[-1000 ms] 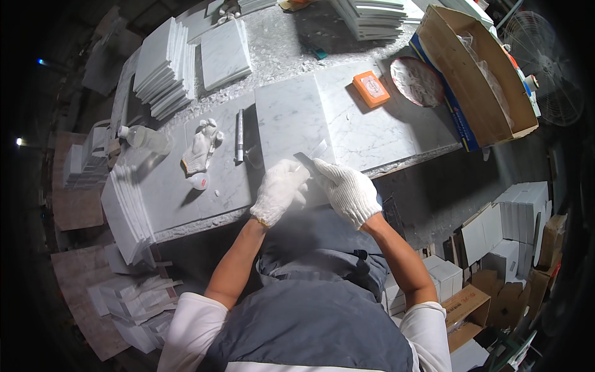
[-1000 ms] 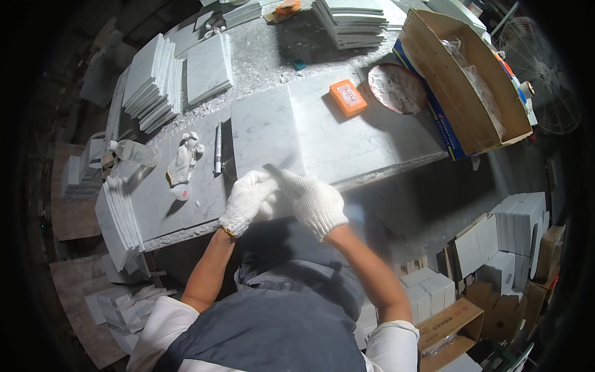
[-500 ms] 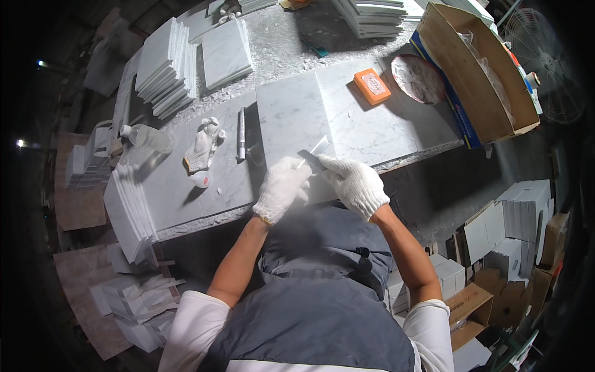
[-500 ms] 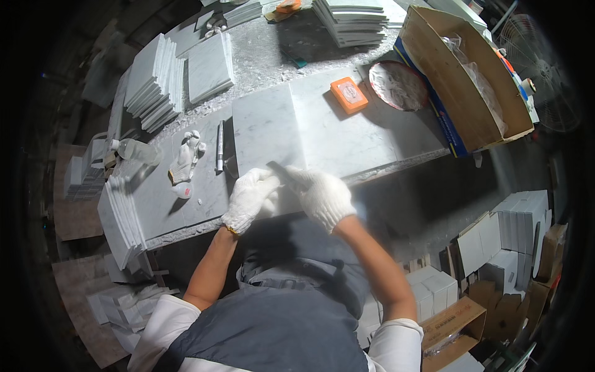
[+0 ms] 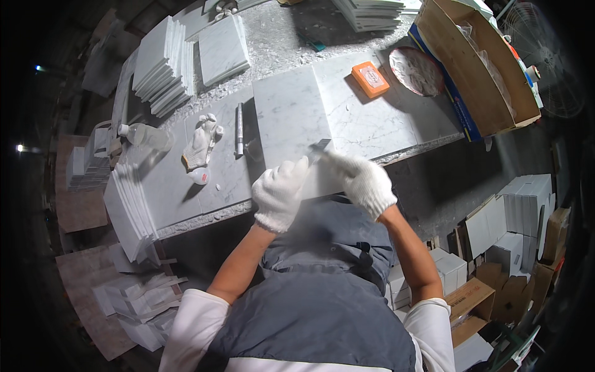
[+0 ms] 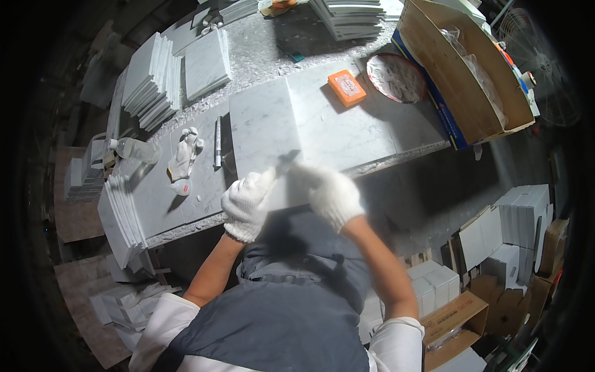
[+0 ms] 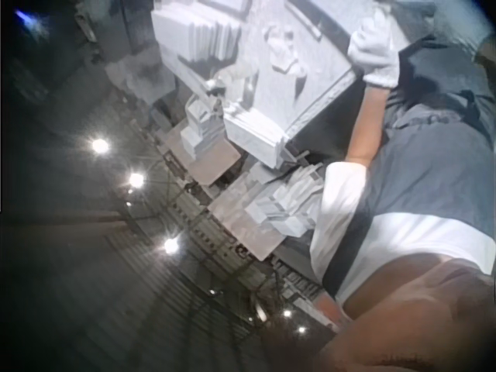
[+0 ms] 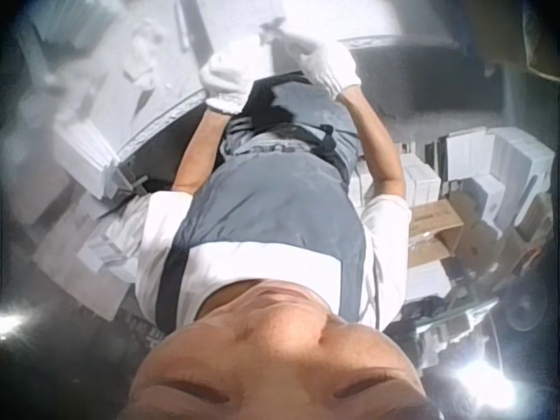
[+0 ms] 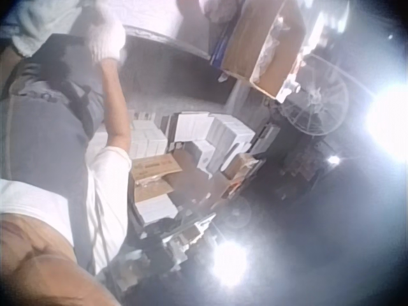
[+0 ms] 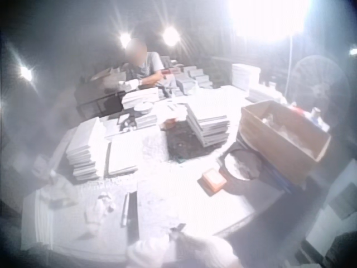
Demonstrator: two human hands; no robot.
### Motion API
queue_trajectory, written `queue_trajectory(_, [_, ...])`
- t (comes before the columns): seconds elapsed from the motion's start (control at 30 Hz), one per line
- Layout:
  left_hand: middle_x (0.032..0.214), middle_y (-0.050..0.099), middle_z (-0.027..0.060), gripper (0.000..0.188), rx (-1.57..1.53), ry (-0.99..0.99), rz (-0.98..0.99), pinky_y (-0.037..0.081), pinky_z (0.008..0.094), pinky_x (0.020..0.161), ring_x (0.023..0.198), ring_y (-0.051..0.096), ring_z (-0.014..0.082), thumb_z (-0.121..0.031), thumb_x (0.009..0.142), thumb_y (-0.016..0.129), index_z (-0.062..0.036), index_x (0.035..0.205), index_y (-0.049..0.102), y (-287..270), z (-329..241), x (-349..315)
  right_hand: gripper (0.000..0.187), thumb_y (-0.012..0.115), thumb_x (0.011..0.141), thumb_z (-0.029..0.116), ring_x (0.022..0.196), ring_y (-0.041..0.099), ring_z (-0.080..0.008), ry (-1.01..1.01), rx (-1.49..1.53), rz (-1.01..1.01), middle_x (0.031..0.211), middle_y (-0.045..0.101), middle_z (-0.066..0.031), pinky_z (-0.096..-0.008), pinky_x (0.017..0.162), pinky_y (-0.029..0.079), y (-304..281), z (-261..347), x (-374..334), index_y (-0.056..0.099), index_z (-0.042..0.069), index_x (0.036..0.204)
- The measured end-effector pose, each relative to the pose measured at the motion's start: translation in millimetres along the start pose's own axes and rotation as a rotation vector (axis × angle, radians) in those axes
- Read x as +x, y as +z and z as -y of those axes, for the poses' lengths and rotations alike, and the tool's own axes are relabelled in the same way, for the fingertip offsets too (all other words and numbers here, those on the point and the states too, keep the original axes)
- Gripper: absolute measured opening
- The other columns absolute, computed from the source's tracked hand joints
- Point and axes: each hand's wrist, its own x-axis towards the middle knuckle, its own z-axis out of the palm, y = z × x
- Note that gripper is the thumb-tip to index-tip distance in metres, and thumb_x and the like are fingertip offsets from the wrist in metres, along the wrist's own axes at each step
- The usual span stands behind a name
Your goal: The person scrapes the edges of white rectangular tiles with a handheld scraper, then wipes the surface with a cloth. They repeat this process on multiple tiles, stacking the finished pieces on the table.
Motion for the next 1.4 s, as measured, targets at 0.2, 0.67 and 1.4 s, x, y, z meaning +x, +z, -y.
queue_trajectory(0.2, [0.080,0.061,0.0016,0.026,-0.048,0.018,-0.002,0.049,0.0386,0.060,0.070,0.061,0.0246,-0.027,0.088,0.072,-0.0197,0.112,0.074,-1.7,-0.6,1.4,0.032,0.063,0.098,0.015,0.102,0.074,-0.0294,-0.062,0.169,-0.180,0.110,0.075,-0.0144,-0.0363,0.087,0.057,3.6,1.8,-5.0,0.072,0.018,0.129])
queue_trajectory(0.67, [0.077,0.058,0.0015,0.020,-0.018,0.048,-0.045,0.048,0.0375,0.059,0.067,0.059,0.0239,-0.026,0.086,0.074,-0.0194,0.105,0.073,1.5,-2.0,1.9,0.041,0.059,0.097,0.020,0.093,0.072,-0.0332,-0.018,-0.093,-0.042,0.105,0.075,-0.0106,-0.0391,0.079,0.057,-8.1,-3.0,5.0,0.068,0.031,0.135])
queue_trajectory(1.4, [0.084,0.070,0.0043,0.035,-0.309,0.267,-0.198,0.050,0.0380,0.058,0.063,0.060,0.0234,-0.014,0.082,0.076,-0.0095,0.117,0.074,-16.5,-24.6,41.6,0.056,0.068,0.100,0.020,0.060,0.047,-0.0027,0.273,0.991,-0.254,0.079,0.059,0.0031,-0.0189,0.051,0.039,-30.7,-7.4,-18.9,0.052,0.004,0.151])
